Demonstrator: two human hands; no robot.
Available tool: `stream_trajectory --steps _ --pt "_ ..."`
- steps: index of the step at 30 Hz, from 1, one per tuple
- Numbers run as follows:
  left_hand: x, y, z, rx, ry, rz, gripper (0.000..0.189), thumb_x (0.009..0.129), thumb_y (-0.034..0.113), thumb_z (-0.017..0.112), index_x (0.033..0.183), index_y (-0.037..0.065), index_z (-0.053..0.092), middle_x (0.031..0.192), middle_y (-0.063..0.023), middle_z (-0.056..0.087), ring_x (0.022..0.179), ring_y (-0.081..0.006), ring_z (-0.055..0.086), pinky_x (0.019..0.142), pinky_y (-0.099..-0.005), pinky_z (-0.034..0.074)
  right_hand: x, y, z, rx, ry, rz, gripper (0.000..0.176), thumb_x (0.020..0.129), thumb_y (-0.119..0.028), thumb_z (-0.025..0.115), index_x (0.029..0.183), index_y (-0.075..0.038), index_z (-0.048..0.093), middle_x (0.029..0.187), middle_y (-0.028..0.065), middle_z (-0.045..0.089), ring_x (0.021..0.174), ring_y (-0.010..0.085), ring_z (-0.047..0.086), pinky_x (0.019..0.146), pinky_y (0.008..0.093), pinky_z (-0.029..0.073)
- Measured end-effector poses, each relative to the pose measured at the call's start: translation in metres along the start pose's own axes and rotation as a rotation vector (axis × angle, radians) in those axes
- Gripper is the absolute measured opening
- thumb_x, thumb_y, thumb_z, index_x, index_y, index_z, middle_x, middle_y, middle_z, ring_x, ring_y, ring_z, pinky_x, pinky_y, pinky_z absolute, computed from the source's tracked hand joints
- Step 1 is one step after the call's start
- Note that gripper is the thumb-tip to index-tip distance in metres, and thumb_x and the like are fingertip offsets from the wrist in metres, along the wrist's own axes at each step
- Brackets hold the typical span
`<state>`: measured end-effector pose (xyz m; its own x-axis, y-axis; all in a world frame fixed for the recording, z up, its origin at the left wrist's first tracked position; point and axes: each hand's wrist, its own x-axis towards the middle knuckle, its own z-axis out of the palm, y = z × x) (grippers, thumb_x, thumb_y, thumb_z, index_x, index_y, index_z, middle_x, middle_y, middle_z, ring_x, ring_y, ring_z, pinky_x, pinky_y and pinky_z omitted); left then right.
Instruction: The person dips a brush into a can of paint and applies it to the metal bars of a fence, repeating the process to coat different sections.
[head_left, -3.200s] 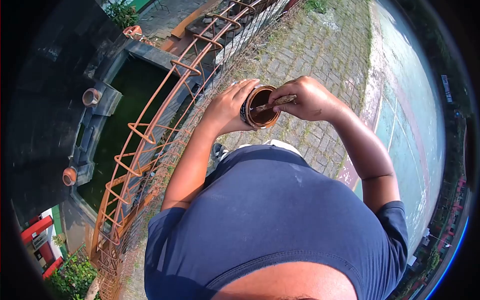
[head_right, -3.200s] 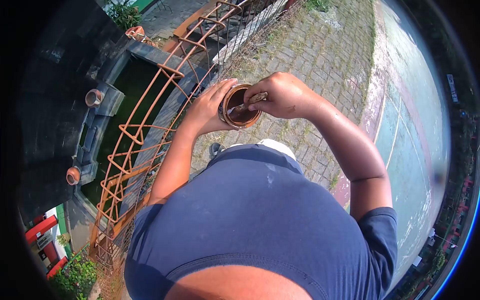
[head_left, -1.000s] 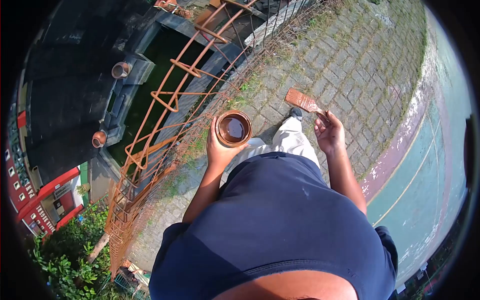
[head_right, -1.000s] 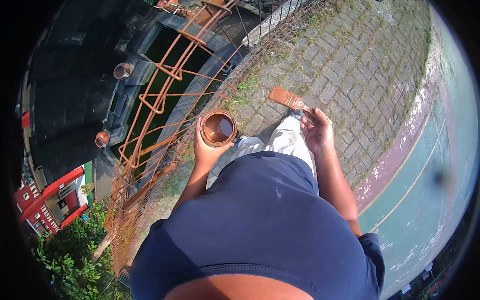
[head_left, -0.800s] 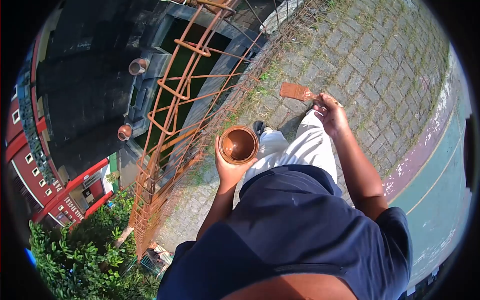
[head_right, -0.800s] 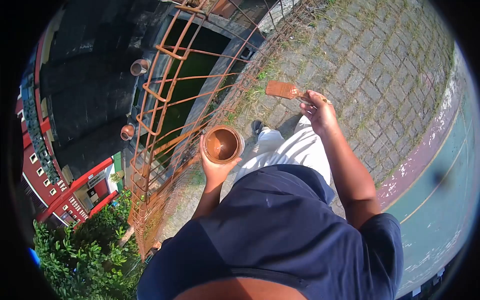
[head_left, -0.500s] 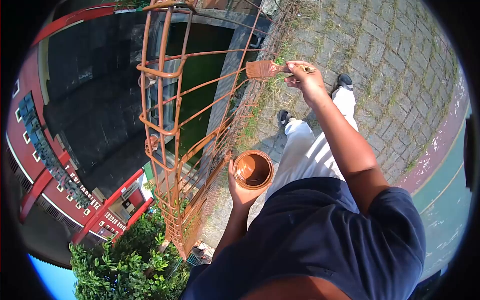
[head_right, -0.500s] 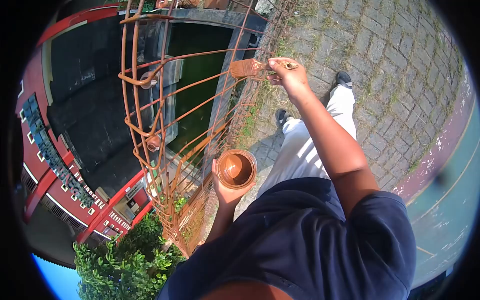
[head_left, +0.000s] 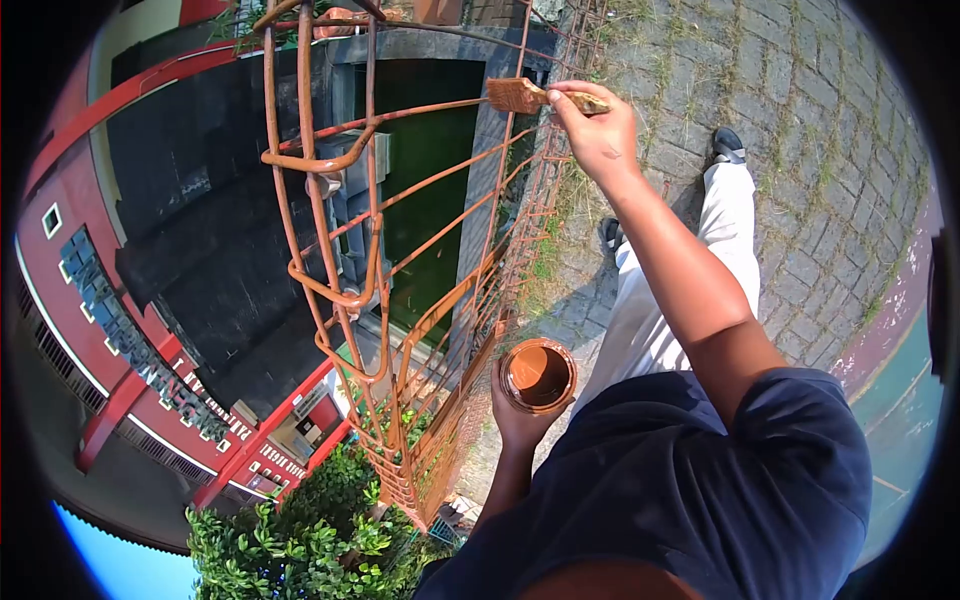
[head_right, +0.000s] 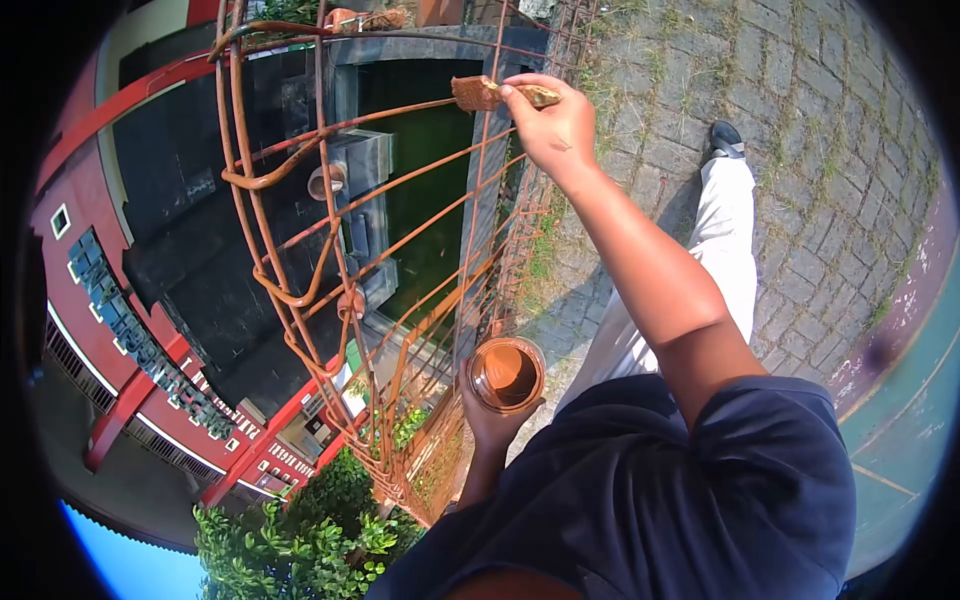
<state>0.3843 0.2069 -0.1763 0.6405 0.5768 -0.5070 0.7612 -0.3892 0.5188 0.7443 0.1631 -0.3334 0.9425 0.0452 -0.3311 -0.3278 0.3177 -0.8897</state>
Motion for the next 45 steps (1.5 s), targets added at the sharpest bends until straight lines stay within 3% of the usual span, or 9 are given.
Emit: stream_trajectory --steps 7,13,16,20,25,28,32,41,45 --pt "0.003 -0.006 0.011 0.100 0.028 0.041 0.131 0.049 0.038 0.099 0.147 -0.006 0.024 0.141 -0.0219 0.048 0.129 -0.0324 0.052 0.110 -0.0420 0.041 -0.006 -0.039 0.014 0.508 -0.297 0.219 0.020 0.092 -0.016 0.071 0.105 -0.001 0.070 0.091 0.0080 0.071 0.073 0.0147 0.070 0.063 0.0254 0.057" --pt "0.010 0.013 0.013 0.175 -0.003 0.045 0.130 0.050 0.043 0.098 0.146 -0.006 0.025 0.140 -0.0228 0.050 0.132 -0.0328 0.050 0.110 -0.0423 0.040 0.025 0.056 -0.009 -0.281 0.181 -0.072 0.014 0.091 -0.016 0.071 0.095 -0.003 0.073 0.086 0.0070 0.073 0.070 0.0124 0.068 0.064 0.0242 0.056" --pt "0.014 0.014 0.014 0.281 -0.035 0.020 0.129 0.050 0.045 0.098 0.145 -0.006 0.025 0.140 -0.0221 0.050 0.132 -0.0334 0.049 0.111 -0.0428 0.039 -0.002 0.007 -0.004 0.283 -0.228 0.139 0.019 0.093 -0.018 0.070 0.105 -0.002 0.071 0.089 0.0070 0.072 0.065 0.0115 0.066 0.062 0.0254 0.056" --pt "0.018 0.027 0.009 0.419 -0.067 0.087 0.132 0.051 0.031 0.100 0.148 -0.005 0.018 0.138 -0.0226 0.047 0.129 -0.0314 0.050 0.110 -0.0428 0.040 0.009 0.022 -0.021 0.692 -0.209 0.407 0.020 0.092 -0.013 0.071 0.107 -0.001 0.069 0.090 0.0058 0.071 0.063 0.0109 0.065 0.059 0.0250 0.055" --pt "0.020 0.011 0.009 0.260 -0.079 0.091 0.133 0.051 0.028 0.100 0.148 -0.006 0.016 0.139 -0.0226 0.046 0.131 -0.0314 0.049 0.112 -0.0427 0.039 0.036 0.092 -0.030 0.089 0.132 0.217 0.013 0.091 -0.013 0.070 0.101 -0.005 0.073 0.088 0.0041 0.072 0.066 0.0075 0.062 0.060 0.0248 0.054" --pt "0.021 0.019 0.012 0.294 -0.095 0.022 0.131 0.051 0.026 0.100 0.148 -0.006 0.017 0.140 -0.0220 0.046 0.131 -0.0303 0.049 0.112 -0.0427 0.039 0.013 0.090 -0.017 0.042 -0.034 0.064 0.012 0.091 -0.013 0.071 0.101 -0.006 0.074 0.087 0.0029 0.071 0.068 0.0066 0.061 0.058 0.0249 0.053" --pt "0.023 0.023 0.014 0.354 -0.120 0.039 0.127 0.051 0.026 0.100 0.146 -0.006 0.021 0.134 -0.0196 0.053 0.126 -0.0291 0.054 0.109 -0.0412 0.042 0.008 0.077 -0.026 0.356 -0.056 0.242 0.014 0.091 -0.013 0.072 0.103 -0.007 0.074 0.084 0.0005 0.070 0.069 0.0063 0.062 0.054 0.0233 0.049" --pt "0.023 0.025 0.022 0.325 -0.144 0.037 0.121 0.050 0.026 0.100 0.142 -0.004 0.027 0.128 -0.0180 0.055 0.121 -0.0285 0.056 0.106 -0.0402 0.044 0.023 0.105 -0.018 0.138 0.126 0.211 0.015 0.091 -0.014 0.072 0.104 -0.007 0.073 0.081 0.0020 0.070 0.060 0.0076 0.060 0.053 0.0251 0.050" --pt "0.022 0.020 0.026 0.363 -0.107 0.081 0.122 0.050 0.024 0.100 0.143 -0.002 0.026 0.130 -0.0180 0.054 0.122 -0.0285 0.055 0.108 -0.0406 0.042 0.015 0.104 -0.024 0.314 -0.097 0.311 0.017 0.093 -0.014 0.069 0.107 -0.004 0.070 0.091 0.0043 0.070 0.060 0.0100 0.062 0.053 0.0266 0.052"
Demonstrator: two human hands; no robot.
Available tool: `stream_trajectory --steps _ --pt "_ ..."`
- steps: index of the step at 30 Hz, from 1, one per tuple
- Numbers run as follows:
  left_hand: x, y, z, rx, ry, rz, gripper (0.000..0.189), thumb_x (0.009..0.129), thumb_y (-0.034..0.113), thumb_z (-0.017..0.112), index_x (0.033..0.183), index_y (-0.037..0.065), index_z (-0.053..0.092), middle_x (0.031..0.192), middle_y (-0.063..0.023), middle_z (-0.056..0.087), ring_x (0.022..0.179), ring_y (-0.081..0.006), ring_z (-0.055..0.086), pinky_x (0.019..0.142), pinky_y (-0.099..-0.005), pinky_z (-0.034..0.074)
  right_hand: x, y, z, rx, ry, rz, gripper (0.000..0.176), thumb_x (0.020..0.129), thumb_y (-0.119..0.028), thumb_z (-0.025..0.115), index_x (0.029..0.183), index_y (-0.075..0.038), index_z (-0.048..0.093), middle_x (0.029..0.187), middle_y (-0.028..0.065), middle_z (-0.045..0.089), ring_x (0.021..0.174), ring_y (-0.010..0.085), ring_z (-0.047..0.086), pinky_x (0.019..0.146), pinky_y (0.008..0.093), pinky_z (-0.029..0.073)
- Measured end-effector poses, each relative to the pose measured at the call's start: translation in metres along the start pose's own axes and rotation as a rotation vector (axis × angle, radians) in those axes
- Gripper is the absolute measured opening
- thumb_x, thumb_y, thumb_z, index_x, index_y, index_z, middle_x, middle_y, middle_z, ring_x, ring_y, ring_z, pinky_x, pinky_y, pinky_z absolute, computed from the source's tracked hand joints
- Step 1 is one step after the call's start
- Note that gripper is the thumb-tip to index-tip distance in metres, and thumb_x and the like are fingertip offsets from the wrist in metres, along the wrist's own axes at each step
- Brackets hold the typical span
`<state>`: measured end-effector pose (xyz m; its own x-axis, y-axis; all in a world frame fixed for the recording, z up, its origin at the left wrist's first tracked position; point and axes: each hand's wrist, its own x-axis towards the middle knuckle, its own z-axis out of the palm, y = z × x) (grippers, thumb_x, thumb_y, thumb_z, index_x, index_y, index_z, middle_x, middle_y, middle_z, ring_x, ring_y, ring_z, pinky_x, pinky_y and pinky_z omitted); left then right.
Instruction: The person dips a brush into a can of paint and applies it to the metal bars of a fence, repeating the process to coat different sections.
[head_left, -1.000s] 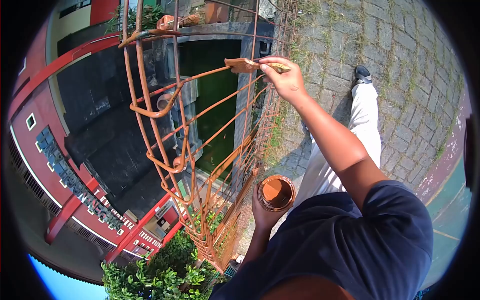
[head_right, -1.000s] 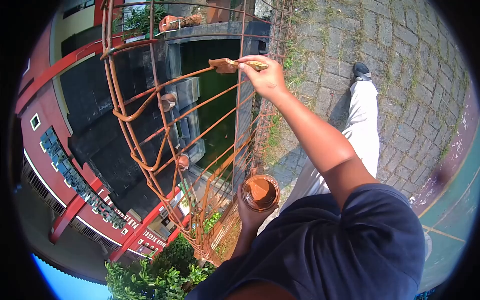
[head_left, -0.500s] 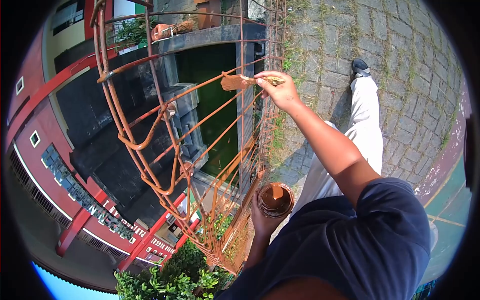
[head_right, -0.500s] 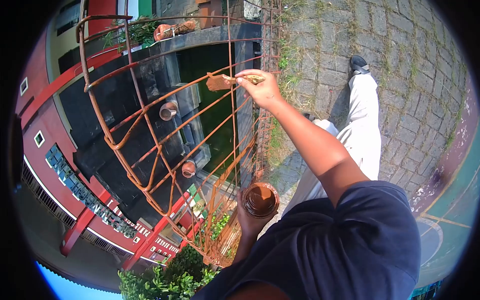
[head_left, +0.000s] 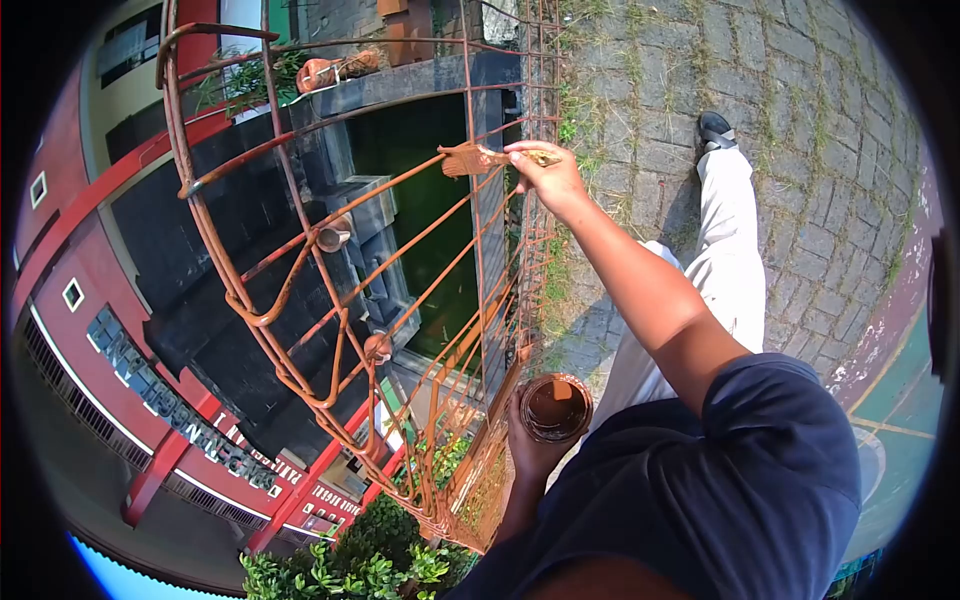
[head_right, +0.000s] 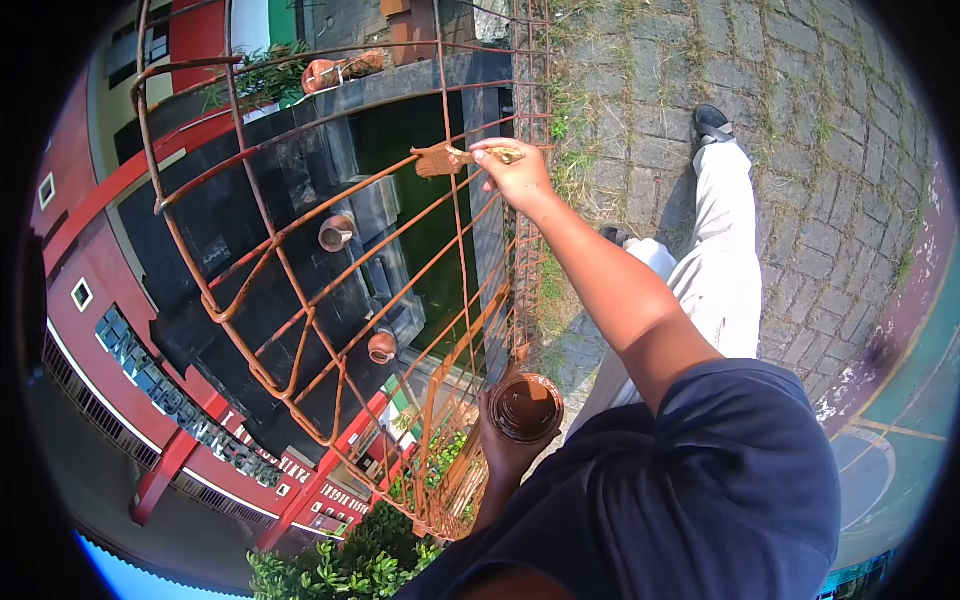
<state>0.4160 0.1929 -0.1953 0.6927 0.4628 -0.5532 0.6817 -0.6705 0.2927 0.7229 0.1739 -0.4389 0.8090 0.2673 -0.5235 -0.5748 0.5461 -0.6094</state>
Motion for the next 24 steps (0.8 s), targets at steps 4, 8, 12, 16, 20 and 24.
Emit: stream_trajectory --steps 4,8,12,16,20,24 --pt "0.002 -0.004 0.011 -0.096 0.004 -0.012 0.124 0.050 0.022 0.100 0.145 0.000 0.023 0.131 -0.0177 0.052 0.123 -0.0298 0.054 0.108 -0.0428 0.041 -0.004 0.003 -0.042 0.472 0.098 0.159 0.021 0.095 -0.015 0.065 0.113 -0.005 0.065 0.090 0.0036 0.068 0.058 0.0115 0.062 0.055 0.0272 0.051" --pt "0.017 -0.026 0.048 -0.285 0.061 0.001 0.128 0.050 0.023 0.100 0.146 0.000 0.020 0.135 -0.0176 0.051 0.127 -0.0311 0.051 0.111 -0.0448 0.039 0.021 0.030 -0.090 0.321 0.329 0.177 0.023 0.094 -0.015 0.067 0.115 -0.005 0.066 0.094 0.0043 0.068 0.058 0.0100 0.060 0.054 0.0259 0.050" --pt "0.040 -0.034 0.087 -0.436 0.050 -0.085 0.133 0.048 0.019 0.099 0.149 0.001 0.015 0.140 -0.0167 0.042 0.132 -0.0297 0.044 0.114 -0.0449 0.035 0.041 0.035 -0.103 0.150 0.220 0.195 0.025 0.092 -0.014 0.070 0.115 -0.005 0.067 0.097 0.0041 0.067 0.061 0.0096 0.059 0.058 0.0259 0.053" --pt "0.068 -0.029 0.112 -0.448 0.020 -0.076 0.137 0.047 0.022 0.100 0.150 0.002 0.012 0.143 -0.0172 0.037 0.134 -0.0295 0.040 0.114 -0.0457 0.033 0.074 0.054 -0.098 0.236 0.055 0.252 0.027 0.091 -0.015 0.071 0.116 -0.005 0.066 0.098 0.0036 0.067 0.062 0.0091 0.059 0.060 0.0262 0.055" --pt "0.087 -0.035 0.124 -0.469 -0.017 -0.056 0.139 0.049 0.026 0.100 0.151 0.002 0.009 0.143 -0.0176 0.038 0.134 -0.0302 0.041 0.115 -0.0466 0.032 0.120 0.103 -0.107 0.226 0.102 0.296 0.026 0.091 -0.014 0.071 0.115 -0.004 0.066 0.096 0.0043 0.069 0.057 0.0089 0.058 0.056 0.0250 0.053" --pt "0.099 -0.050 0.126 -0.432 -0.077 -0.034 0.139 0.051 0.026 0.100 0.152 0.002 0.006 0.142 -0.0178 0.040 0.133 -0.0307 0.044 0.114 -0.0466 0.034 0.127 0.104 -0.116 0.170 0.102 0.143 0.023 0.091 -0.014 0.072 0.112 -0.004 0.068 0.093 0.0038 0.069 0.056 0.0082 0.058 0.054 0.0239 0.052"
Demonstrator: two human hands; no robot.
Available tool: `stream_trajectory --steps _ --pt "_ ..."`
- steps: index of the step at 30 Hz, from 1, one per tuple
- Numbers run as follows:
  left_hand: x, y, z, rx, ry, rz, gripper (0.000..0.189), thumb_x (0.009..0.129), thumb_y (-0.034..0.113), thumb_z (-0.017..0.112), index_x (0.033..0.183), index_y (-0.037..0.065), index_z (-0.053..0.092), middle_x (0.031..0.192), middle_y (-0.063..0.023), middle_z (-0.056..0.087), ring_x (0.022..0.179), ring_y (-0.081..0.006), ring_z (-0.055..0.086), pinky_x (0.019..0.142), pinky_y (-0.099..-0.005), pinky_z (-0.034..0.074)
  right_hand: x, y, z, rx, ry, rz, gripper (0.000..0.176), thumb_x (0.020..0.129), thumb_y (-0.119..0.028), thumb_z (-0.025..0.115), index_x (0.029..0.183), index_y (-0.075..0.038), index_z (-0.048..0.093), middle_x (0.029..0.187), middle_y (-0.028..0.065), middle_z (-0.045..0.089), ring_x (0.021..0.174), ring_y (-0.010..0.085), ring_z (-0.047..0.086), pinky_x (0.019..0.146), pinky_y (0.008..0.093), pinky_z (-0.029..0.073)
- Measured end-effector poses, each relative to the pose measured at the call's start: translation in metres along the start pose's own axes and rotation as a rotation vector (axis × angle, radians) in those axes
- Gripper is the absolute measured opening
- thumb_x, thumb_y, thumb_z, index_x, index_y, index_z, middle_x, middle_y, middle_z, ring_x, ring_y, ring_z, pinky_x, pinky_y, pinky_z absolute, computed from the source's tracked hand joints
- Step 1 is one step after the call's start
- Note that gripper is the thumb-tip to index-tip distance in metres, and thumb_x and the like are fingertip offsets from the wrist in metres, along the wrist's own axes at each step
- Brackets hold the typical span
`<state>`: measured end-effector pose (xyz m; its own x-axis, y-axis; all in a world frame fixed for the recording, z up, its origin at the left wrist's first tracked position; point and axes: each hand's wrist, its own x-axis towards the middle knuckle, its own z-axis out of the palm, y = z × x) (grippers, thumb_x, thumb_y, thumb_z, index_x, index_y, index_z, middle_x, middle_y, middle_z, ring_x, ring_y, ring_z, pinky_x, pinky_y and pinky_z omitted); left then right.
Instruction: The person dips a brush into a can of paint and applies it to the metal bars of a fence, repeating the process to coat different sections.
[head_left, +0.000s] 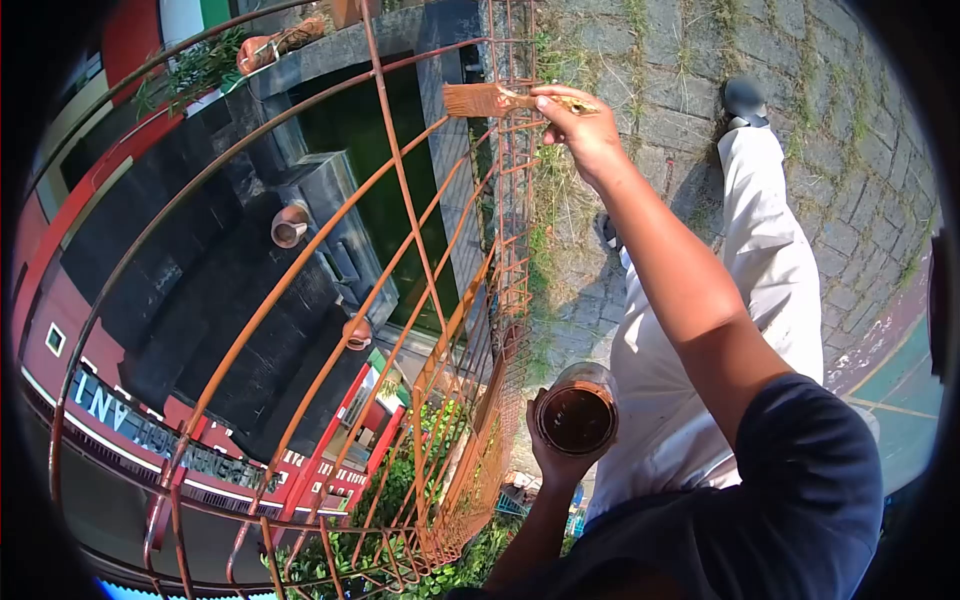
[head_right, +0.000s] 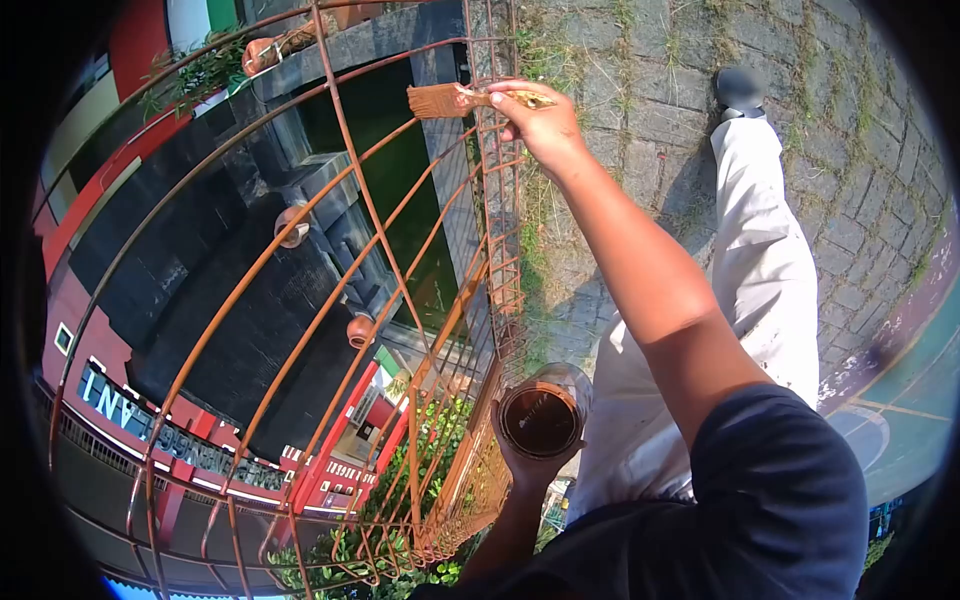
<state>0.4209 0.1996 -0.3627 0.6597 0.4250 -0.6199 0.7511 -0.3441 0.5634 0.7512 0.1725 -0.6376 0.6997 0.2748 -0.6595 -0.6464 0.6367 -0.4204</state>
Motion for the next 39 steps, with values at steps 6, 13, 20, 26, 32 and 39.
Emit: stream_trajectory --steps 6,13,20,26,32,39 --pt "0.011 -0.004 0.001 -0.005 -0.017 -0.111 0.142 0.050 0.026 0.100 0.152 0.003 0.004 0.143 -0.0173 0.041 0.132 -0.0303 0.044 0.114 -0.0468 0.035 0.004 0.011 -0.003 0.044 -0.079 0.077 0.027 0.090 -0.015 0.073 0.113 -0.002 0.068 0.089 0.0039 0.067 0.056 0.0090 0.057 0.055 0.0262 0.053" --pt "0.019 -0.008 0.004 0.006 -0.063 -0.087 0.142 0.053 0.030 0.099 0.153 0.005 0.001 0.145 -0.0170 0.037 0.136 -0.0313 0.041 0.117 -0.0480 0.029 0.028 0.020 -0.014 -0.054 0.023 0.027 0.022 0.091 -0.012 0.071 0.110 -0.003 0.070 0.089 0.0046 0.070 0.058 0.0089 0.058 0.054 0.0258 0.052" --pt "0.034 -0.019 0.018 0.069 -0.092 -0.028 0.146 0.051 0.040 0.099 0.153 0.005 -0.001 0.147 -0.0171 0.036 0.137 -0.0314 0.040 0.119 -0.0485 0.027 -0.009 -0.001 0.005 -0.060 -0.197 -0.001 0.017 0.091 -0.015 0.072 0.105 -0.005 0.073 0.084 0.0019 0.069 0.059 0.0064 0.057 0.054 0.0238 0.049" --pt "0.055 -0.029 0.036 0.067 -0.088 -0.022 0.144 0.051 0.044 0.098 0.152 0.006 0.003 0.150 -0.0184 0.031 0.138 -0.0326 0.038 0.118 -0.0489 0.028 0.064 0.049 -0.042 -0.286 0.181 0.005 0.015 0.092 -0.013 0.070 0.105 -0.006 0.073 0.086 0.0029 0.069 0.053 0.0071 0.055 0.050 0.0238 0.047" --pt "0.075 -0.045 0.074 -0.120 -0.018 -0.190 0.141 0.051 0.047 0.097 0.151 0.006 0.007 0.152 -0.0198 0.026 0.139 -0.0340 0.036 0.117 -0.0495 0.029 0.051 0.052 -0.042 0.004 -0.071 0.132 0.019 0.090 -0.014 0.073 0.107 -0.006 0.073 0.086 0.0031 0.068 0.052 0.0080 0.054 0.048 0.0241 0.047" --pt "0.099 -0.060 0.089 -0.093 -0.124 -0.196 0.124 0.055 0.025 0.096 0.149 0.006 0.017 0.143 -0.0158 0.041 0.129 -0.0271 0.049 0.108 -0.0455 0.044 0.080 0.059 -0.059 0.180 -0.012 0.134 0.024 0.090 -0.014 0.073 0.111 -0.002 0.070 0.089 0.0065 0.068 0.054 0.0100 0.055 0.053 0.0258 0.050"
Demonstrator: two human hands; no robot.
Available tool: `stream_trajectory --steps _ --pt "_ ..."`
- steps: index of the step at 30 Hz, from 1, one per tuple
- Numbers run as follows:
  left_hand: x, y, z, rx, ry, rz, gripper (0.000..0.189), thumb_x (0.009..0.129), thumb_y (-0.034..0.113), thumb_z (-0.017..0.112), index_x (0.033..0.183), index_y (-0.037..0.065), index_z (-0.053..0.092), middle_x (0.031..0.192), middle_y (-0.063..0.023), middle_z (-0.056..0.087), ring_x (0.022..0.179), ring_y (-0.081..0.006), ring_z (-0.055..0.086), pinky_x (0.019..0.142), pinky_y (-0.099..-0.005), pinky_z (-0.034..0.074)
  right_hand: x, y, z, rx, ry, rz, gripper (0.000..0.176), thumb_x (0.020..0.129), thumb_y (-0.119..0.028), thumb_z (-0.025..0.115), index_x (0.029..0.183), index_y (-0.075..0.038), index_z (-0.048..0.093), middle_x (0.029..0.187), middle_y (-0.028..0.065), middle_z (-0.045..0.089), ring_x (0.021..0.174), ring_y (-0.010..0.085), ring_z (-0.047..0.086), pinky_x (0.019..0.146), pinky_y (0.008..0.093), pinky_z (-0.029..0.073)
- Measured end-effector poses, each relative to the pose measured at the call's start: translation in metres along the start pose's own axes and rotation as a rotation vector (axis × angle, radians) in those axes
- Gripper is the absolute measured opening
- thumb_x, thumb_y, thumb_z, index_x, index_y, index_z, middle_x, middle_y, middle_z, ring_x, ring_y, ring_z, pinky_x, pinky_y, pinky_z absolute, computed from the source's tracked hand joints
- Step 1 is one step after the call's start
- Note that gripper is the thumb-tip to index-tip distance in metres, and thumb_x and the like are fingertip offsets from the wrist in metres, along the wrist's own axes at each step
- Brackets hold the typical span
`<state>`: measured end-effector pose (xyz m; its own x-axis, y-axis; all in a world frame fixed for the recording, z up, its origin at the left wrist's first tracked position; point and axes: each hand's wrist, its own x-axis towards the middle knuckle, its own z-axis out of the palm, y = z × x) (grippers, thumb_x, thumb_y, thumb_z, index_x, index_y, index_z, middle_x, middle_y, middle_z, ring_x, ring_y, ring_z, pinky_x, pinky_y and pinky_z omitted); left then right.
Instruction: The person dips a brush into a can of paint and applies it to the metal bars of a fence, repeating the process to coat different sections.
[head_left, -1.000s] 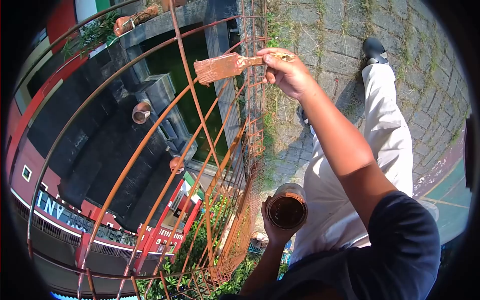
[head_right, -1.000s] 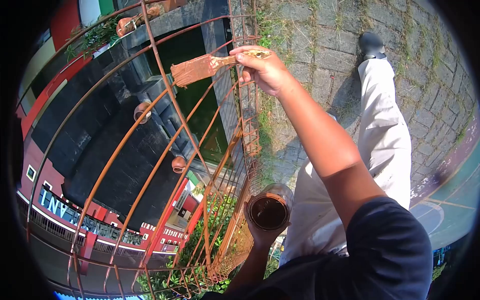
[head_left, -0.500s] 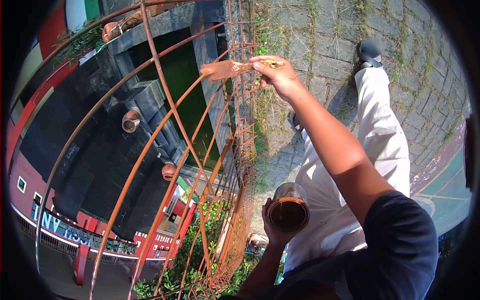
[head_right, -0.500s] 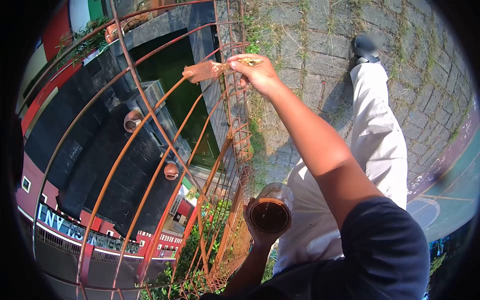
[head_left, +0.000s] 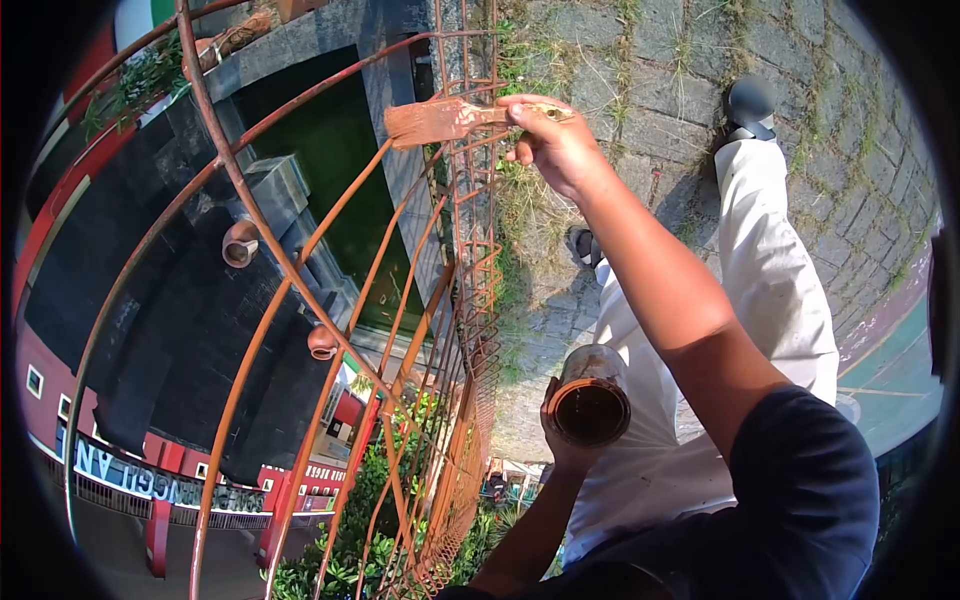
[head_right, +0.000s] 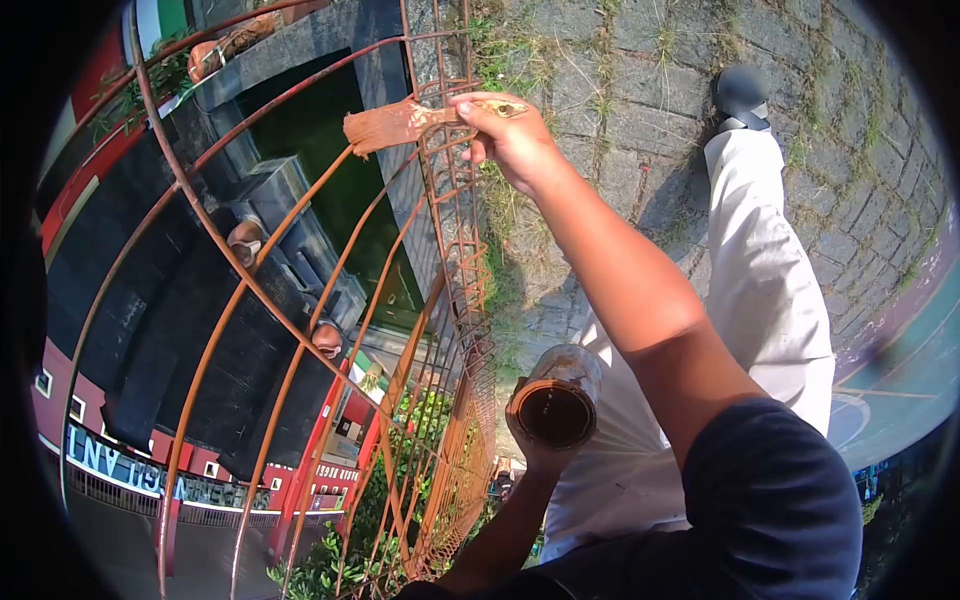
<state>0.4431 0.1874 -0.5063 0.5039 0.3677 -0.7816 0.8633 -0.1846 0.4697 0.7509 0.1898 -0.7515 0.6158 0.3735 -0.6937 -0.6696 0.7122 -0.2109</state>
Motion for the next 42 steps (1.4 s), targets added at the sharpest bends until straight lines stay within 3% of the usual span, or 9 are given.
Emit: stream_trajectory --steps 5,9,12,16,19,21,24,35,42 --pt "0.011 -0.006 0.024 -0.330 -0.123 -0.202 0.100 0.070 0.020 0.086 0.147 0.003 0.024 0.128 -0.0153 0.057 0.117 -0.0242 0.060 0.100 -0.0433 0.052 0.028 0.002 -0.009 -0.524 0.261 -0.160 0.016 0.089 -0.016 0.074 0.103 -0.008 0.075 0.090 0.0068 0.073 0.068 0.0109 0.065 0.068 0.0305 0.056" --pt "0.008 -0.047 0.038 -0.514 -0.232 -0.235 0.077 0.086 0.018 0.073 0.146 0.001 0.027 0.126 -0.0165 0.060 0.119 -0.0245 0.060 0.102 -0.0447 0.051 0.020 0.019 0.001 -0.768 0.039 -0.332 0.017 0.088 -0.017 0.075 0.104 -0.010 0.076 0.094 0.0059 0.074 0.083 0.0123 0.067 0.075 0.0282 0.054" --pt "0.020 -0.040 0.041 -0.451 -0.235 -0.170 0.085 0.082 0.018 0.078 0.147 0.001 0.026 0.129 -0.0168 0.059 0.120 -0.0253 0.059 0.104 -0.0451 0.049 0.014 0.003 0.003 -0.565 0.066 -0.133 0.017 0.087 -0.017 0.076 0.102 -0.010 0.076 0.094 0.0079 0.074 0.085 0.0151 0.068 0.077 0.0311 0.055" --pt "0.040 -0.010 0.042 -0.478 -0.247 -0.224 0.098 0.073 0.018 0.086 0.147 0.000 0.024 0.132 -0.0171 0.057 0.122 -0.0265 0.058 0.109 -0.0449 0.044 0.023 0.027 0.011 -0.859 0.127 -0.650 0.018 0.085 -0.014 0.075 0.102 -0.008 0.075 0.093 0.0122 0.073 0.086 0.0228 0.071 0.077 0.0332 0.055" --pt "0.050 0.006 0.037 -0.465 -0.288 -0.240 0.103 0.070 0.016 0.088 0.147 -0.001 0.022 0.134 -0.0169 0.056 0.127 -0.0266 0.054 0.114 -0.0432 0.038 0.005 0.023 0.025 -0.779 0.113 -0.452 0.016 0.087 -0.013 0.073 0.102 -0.007 0.075 0.091 0.0074 0.074 0.084 0.0167 0.069 0.075 0.0304 0.054" --pt "0.047 -0.023 0.035 -0.080 -0.282 0.179 0.093 0.079 0.013 0.081 0.148 0.000 0.021 0.136 -0.0169 0.055 0.134 -0.0254 0.047 0.117 -0.0417 0.034 -0.002 0.013 0.025 -0.513 0.176 -0.191 0.014 0.089 -0.012 0.072 0.102 -0.006 0.074 0.089 0.0049 0.073 0.078 0.0119 0.067 0.070 0.0277 0.054" --pt "0.044 -0.041 0.038 -0.167 -0.348 0.052 0.098 0.074 0.015 0.086 0.146 -0.004 0.023 0.139 -0.0192 0.051 0.136 -0.0264 0.046 0.117 -0.0414 0.034 0.002 0.026 0.023 -0.617 0.208 -0.432 0.013 0.091 -0.011 0.071 0.102 -0.004 0.073 0.083 0.0023 0.068 0.058 0.0047 0.056 0.050 0.0223 0.046" --pt "0.039 -0.058 0.042 -0.141 -0.195 0.140 0.113 0.063 0.020 0.094 0.148 -0.001 0.022 0.148 -0.0246 0.038 0.137 -0.0331 0.044 0.113 -0.0424 0.039 -0.006 0.040 -0.020 -0.229 -0.130 0.183 0.016 0.092 -0.012 0.070 0.104 -0.001 0.071 0.086 0.0068 0.069 0.052 0.0093 0.056 0.052 0.0257 0.049" --pt "0.030 -0.076 0.044 -0.081 -0.138 0.160 0.113 0.059 0.027 0.096 0.146 0.001 0.028 0.148 -0.0274 0.038 0.135 -0.0385 0.045 0.111 -0.0436 0.040 -0.026 0.049 0.000 -1.041 0.034 -0.522 0.013 0.087 -0.012 0.074 0.100 -0.007 0.075 0.092 0.0080 0.073 0.084 0.0157 0.069 0.075 0.0300 0.055"
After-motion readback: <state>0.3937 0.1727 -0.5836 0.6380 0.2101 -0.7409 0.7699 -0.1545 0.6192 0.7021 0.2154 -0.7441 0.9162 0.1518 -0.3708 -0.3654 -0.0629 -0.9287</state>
